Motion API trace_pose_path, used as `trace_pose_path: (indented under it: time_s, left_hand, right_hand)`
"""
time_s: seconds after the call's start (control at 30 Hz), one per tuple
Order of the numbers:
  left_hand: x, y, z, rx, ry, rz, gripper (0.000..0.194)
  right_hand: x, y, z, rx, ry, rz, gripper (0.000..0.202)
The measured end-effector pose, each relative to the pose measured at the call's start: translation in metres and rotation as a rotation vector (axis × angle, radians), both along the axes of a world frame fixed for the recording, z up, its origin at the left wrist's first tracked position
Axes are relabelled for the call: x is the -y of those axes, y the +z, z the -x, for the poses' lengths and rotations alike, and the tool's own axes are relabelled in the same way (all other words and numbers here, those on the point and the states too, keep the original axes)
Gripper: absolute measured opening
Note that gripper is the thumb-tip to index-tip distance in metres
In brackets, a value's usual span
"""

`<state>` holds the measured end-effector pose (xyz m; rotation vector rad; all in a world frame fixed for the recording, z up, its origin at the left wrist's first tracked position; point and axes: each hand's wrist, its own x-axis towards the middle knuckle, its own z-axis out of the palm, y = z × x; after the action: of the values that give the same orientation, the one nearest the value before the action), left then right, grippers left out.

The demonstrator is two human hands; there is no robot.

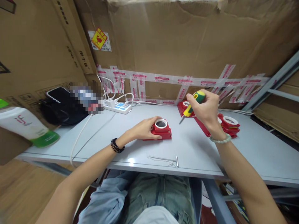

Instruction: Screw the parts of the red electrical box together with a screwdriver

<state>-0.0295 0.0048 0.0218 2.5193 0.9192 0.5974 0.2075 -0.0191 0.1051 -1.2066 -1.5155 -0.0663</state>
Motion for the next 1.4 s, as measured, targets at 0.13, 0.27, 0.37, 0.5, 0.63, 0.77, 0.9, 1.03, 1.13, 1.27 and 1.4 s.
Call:
trace_pose_path:
  time_s: [0.13,0.27,0.37,0.5,0.63,0.77,0.9,1.03,1.13,1.27,1.4]
  left_hand:
    - [0.009,0.0,-0.006,0.016,-0.04,0.009,0.075]
    - [0.009,-0.001,-0.007,0.032,-0.06,0.019,0.075]
    - [0.009,-0.002,-0.008,0.045,-0.073,0.019,0.076]
    - [0.009,-0.001,-0.009,0.042,-0.073,0.019,0.075]
    - [0.009,-0.002,-0.008,0.038,-0.072,0.026,0.075]
    - [0.008,-0.003,-0.008,0.032,-0.073,0.01,0.074]
    - [0.007,-0.005,-0.008,0.032,-0.068,0.003,0.073]
    - [0.007,-0.006,-0.008,0.038,-0.075,0.006,0.073]
    - [0.007,-0.005,-0.008,0.042,-0.08,0.008,0.073]
    - [0.007,-0.005,-0.008,0.041,-0.073,0.018,0.074]
    - [0.007,-0.005,-0.008,0.035,-0.068,0.015,0.074]
  right_hand:
    - [-0.011,-0.005,0.018,0.037,0.003,-0.067,0.029]
    - [-0.019,-0.014,0.027,0.054,0.013,-0.01,0.029]
    - [-0.021,-0.017,0.027,0.037,0.021,-0.001,0.029]
    - [-0.019,-0.016,0.026,0.027,0.024,-0.004,0.029]
    - [-0.016,-0.014,0.028,0.072,0.002,0.008,0.03]
    - [-0.017,-0.014,0.037,0.169,-0.096,0.007,0.041]
    - [-0.023,-0.014,0.047,0.253,-0.214,-0.01,0.052]
    - [-0.026,-0.012,0.048,0.26,-0.28,0.036,0.055]
    - [-0.022,-0.01,0.046,0.254,-0.287,0.071,0.055]
    - [-0.015,-0.009,0.044,0.213,-0.171,0.113,0.041]
    - [-0.012,-0.013,0.045,0.15,-0.088,0.064,0.018]
